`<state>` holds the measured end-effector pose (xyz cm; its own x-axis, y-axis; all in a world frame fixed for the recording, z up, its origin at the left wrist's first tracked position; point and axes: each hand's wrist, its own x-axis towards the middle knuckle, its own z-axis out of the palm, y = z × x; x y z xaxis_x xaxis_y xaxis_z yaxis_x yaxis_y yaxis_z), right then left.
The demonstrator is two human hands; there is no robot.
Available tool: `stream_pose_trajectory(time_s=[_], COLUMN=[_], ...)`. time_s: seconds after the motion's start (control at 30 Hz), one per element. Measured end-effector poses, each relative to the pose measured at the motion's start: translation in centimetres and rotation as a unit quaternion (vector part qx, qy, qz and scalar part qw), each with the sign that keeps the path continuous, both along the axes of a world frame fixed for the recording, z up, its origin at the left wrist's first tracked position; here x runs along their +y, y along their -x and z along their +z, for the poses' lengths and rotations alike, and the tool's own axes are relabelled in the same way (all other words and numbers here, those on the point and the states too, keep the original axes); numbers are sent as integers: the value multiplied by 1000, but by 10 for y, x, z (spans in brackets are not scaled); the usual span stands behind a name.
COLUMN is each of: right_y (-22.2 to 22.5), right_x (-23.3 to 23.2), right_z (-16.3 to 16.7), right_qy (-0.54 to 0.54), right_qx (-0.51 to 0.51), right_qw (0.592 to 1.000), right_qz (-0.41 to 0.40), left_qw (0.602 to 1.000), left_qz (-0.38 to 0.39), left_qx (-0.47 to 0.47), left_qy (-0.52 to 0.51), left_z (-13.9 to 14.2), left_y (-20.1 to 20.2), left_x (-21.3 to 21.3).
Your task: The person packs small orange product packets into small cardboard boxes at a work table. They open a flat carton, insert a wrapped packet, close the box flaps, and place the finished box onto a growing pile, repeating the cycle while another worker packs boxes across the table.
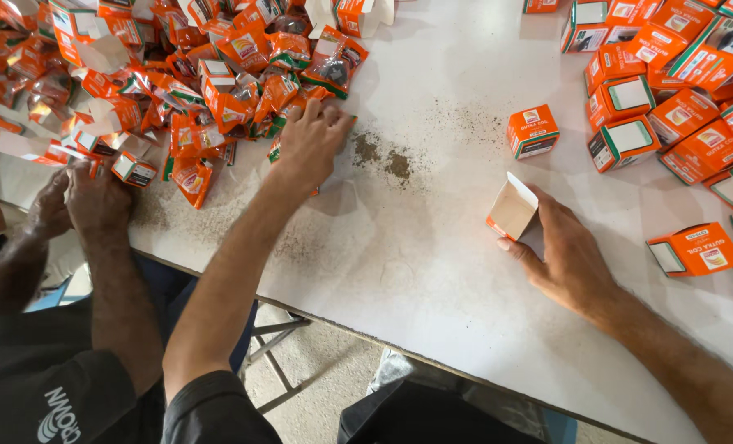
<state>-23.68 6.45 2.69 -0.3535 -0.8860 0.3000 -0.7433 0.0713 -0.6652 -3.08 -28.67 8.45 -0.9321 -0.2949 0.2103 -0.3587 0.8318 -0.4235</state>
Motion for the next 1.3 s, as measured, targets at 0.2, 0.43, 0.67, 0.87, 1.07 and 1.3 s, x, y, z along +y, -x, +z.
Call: stream_pose_trajectory(time_s=[0.2, 0.43, 0.67, 0.87, 1.07, 1.3], right_y=[1, 4, 3, 0, -3, -3], right_x=[2, 3, 6, 4, 2, 5], right_z=[4, 12, 18, 21, 23, 12], right_qy=[52, 5, 70, 69, 78, 75], right_qx=[4, -123, -153, -112, -65, -90], right_qw=[998, 991, 986, 991, 995, 993], right_qz=[31, -45, -2, -4, -7, -14], left_qw=[992, 827, 824, 887, 891, 661], left_qz=[-43, -149, -441, -317, -223, 35], left_qx=[-85, 269, 261, 224, 239, 210], left_qy=[-80, -471, -241, -252, -315, -720], left_z=[6, 42, -32, -24, -25, -42], left_y=[31, 29, 40, 60, 74, 84], left_x=[-29, 91, 186, 181, 203, 193])
